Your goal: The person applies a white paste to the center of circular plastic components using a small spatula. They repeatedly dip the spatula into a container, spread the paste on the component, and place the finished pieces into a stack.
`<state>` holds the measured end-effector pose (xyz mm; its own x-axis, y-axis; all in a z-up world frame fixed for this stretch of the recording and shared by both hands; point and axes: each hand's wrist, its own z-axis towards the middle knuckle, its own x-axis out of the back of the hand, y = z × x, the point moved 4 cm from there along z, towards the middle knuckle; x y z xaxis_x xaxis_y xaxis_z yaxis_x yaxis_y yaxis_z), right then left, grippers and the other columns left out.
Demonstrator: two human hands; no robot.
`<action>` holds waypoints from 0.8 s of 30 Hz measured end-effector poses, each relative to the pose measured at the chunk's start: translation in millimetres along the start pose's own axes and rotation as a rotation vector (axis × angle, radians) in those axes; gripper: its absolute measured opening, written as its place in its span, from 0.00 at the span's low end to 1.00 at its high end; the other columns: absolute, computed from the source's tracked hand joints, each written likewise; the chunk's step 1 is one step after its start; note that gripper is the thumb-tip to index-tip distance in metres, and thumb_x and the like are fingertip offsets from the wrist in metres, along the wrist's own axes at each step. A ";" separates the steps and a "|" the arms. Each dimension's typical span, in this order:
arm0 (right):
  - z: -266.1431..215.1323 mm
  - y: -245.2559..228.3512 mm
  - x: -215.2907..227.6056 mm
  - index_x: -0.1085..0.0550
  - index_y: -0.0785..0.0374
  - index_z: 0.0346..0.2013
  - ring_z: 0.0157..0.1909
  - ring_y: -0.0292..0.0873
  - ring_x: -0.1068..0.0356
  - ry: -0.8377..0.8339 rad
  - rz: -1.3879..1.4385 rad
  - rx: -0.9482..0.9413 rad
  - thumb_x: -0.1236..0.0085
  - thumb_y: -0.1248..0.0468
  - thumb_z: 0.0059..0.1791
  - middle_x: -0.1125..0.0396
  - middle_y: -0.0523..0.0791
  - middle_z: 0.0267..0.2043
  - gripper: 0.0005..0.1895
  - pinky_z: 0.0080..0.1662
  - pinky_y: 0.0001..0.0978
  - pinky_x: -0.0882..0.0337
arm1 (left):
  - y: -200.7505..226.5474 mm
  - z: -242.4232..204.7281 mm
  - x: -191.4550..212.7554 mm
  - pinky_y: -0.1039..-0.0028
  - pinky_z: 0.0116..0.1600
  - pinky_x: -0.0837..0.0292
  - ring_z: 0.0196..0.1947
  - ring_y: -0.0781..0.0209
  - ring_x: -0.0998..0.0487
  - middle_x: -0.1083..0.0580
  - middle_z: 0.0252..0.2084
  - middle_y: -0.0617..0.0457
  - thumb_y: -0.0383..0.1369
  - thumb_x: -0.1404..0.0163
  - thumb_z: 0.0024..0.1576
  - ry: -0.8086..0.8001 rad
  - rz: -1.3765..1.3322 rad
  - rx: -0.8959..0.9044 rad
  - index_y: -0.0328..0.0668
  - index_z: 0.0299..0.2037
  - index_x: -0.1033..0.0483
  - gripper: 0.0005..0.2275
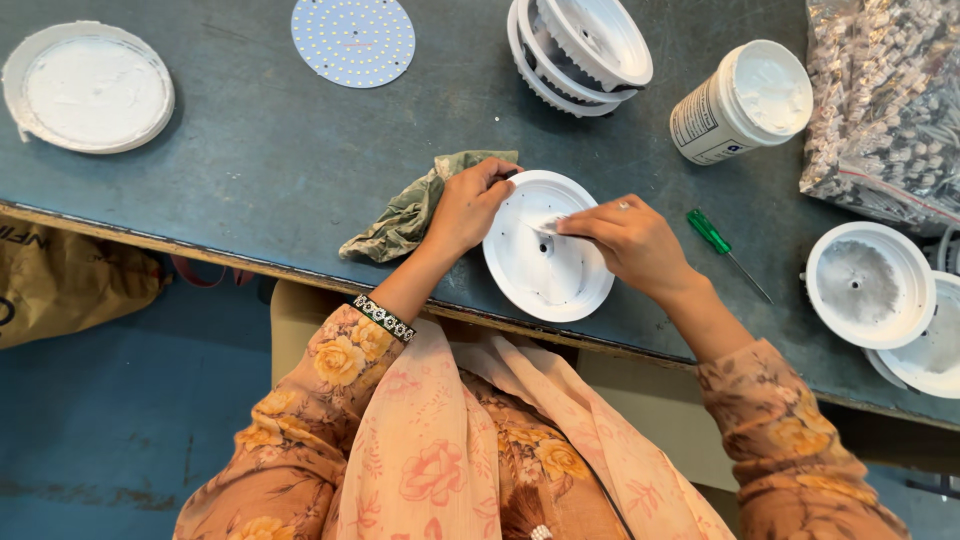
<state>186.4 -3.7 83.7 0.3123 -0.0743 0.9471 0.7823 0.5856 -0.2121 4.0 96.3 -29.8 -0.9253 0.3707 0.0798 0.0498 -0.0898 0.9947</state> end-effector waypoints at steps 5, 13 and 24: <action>-30.9 -10.1 5.4 0.20 0.56 0.46 0.47 0.42 0.25 0.050 -0.052 -0.069 0.42 0.72 0.47 0.23 0.40 0.48 0.14 0.50 0.37 0.30 | 0.8 -0.5 0.4 0.72 0.39 0.25 0.32 0.61 0.19 0.19 0.35 0.46 0.31 0.52 0.57 -0.001 0.018 0.014 0.34 0.49 0.21 0.13; -9.5 -11.6 -4.3 0.19 0.62 0.44 0.35 0.50 0.26 0.145 -0.157 -0.273 0.40 0.69 0.50 0.25 0.48 0.38 0.09 0.42 0.40 0.30 | -1.8 0.4 0.4 0.72 0.39 0.25 0.32 0.61 0.19 0.19 0.35 0.46 0.31 0.52 0.58 0.000 0.003 0.019 0.34 0.48 0.21 0.13; -18.7 -58.9 -3.8 0.20 0.64 0.44 0.34 0.51 0.27 0.005 -0.272 -0.241 0.42 0.72 0.43 0.24 0.48 0.38 0.14 0.40 0.41 0.29 | -1.3 -0.4 0.0 0.70 0.39 0.25 0.32 0.59 0.19 0.20 0.35 0.44 0.31 0.52 0.58 0.027 0.023 -0.027 0.34 0.49 0.22 0.13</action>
<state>149.2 -53.0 88.1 0.0772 -0.2060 0.9755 0.9417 0.3363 -0.0036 3.8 96.1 -31.2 -0.9338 0.3434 0.1005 0.0615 -0.1228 0.9905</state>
